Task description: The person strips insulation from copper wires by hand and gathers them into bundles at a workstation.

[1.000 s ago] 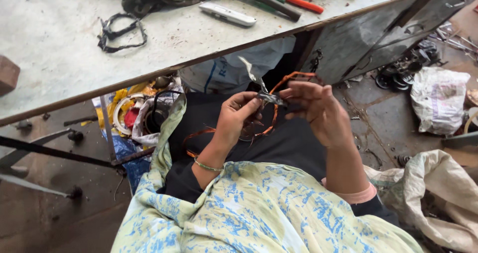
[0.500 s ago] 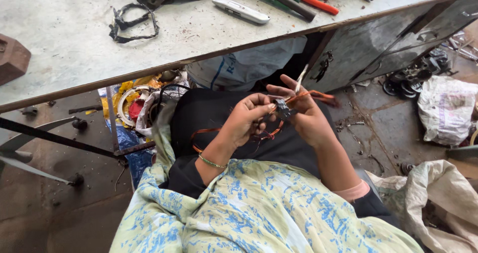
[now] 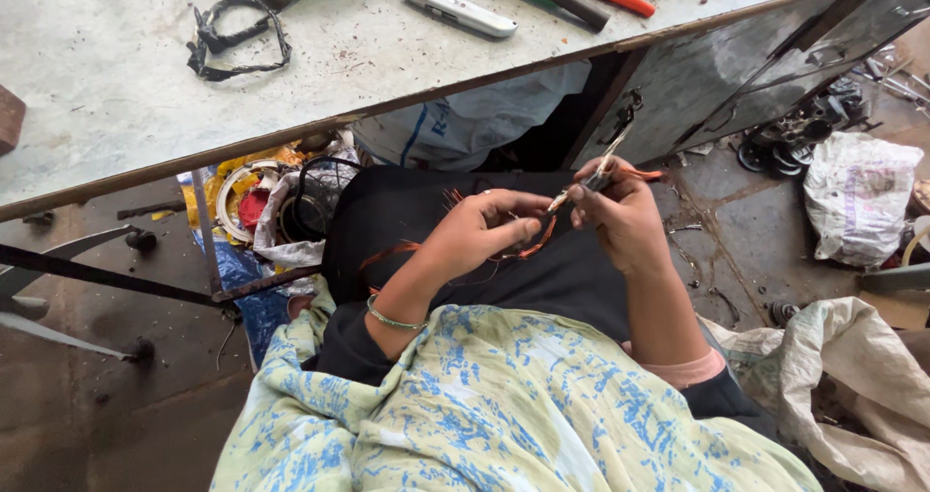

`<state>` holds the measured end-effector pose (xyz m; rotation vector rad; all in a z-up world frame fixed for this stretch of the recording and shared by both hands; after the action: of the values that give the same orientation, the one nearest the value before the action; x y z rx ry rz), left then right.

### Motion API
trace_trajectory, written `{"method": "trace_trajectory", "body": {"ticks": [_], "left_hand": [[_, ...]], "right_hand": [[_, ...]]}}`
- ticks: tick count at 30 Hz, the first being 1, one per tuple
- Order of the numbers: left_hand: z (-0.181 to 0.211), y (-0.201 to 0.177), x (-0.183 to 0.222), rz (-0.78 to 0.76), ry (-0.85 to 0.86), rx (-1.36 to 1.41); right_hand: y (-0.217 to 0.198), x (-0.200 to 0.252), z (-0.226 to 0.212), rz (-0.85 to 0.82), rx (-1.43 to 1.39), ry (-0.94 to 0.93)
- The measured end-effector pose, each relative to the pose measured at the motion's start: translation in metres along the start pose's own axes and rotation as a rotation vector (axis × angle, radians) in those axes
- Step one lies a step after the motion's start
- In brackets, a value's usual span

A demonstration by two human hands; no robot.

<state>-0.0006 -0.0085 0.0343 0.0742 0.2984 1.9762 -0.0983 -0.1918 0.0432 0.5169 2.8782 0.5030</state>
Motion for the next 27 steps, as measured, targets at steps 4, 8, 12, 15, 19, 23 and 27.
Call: {"method": "trace_trajectory", "body": {"ticks": [4, 8, 12, 15, 19, 23, 27], "left_hand": [[0.010, -0.007, 0.006, 0.127, 0.129, -0.208], [0.024, -0.018, 0.007, 0.306, 0.273, -0.093], [0.030, -0.018, 0.007, 0.352, 0.276, -0.082], [0.039, -0.008, 0.010, 0.266, 0.269, -0.364], [0.044, 0.009, 0.012, 0.212, 0.183, -0.412], [0.047, 0.007, 0.015, 0.298, 0.204, -0.363], [0.040, 0.002, 0.013, 0.298, 0.329, -0.230]], "right_hand": [[-0.001, -0.003, 0.006, 0.046, 0.025, 0.051], [0.004, -0.003, 0.020, -0.056, 0.059, 0.118], [0.012, 0.010, 0.012, -0.109, 0.095, 0.036], [0.017, 0.020, -0.014, -0.093, 0.014, -0.120], [0.034, 0.022, -0.036, -0.092, 0.082, -0.104], [0.041, 0.018, -0.041, -0.122, 0.169, -0.200], [0.003, 0.024, -0.032, -0.085, 0.149, -0.222]]}}
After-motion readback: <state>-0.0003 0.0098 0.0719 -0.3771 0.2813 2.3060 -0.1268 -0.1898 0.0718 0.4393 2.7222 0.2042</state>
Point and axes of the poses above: each hand's wrist, its own x-axis away from the middle knuckle, its own y-axis out of the palm, z = x × y, the point moved 4 cm from there along -x, towards the middle knuckle, and after that the axes turned 1 degree about -z, right-handed, at the moved point
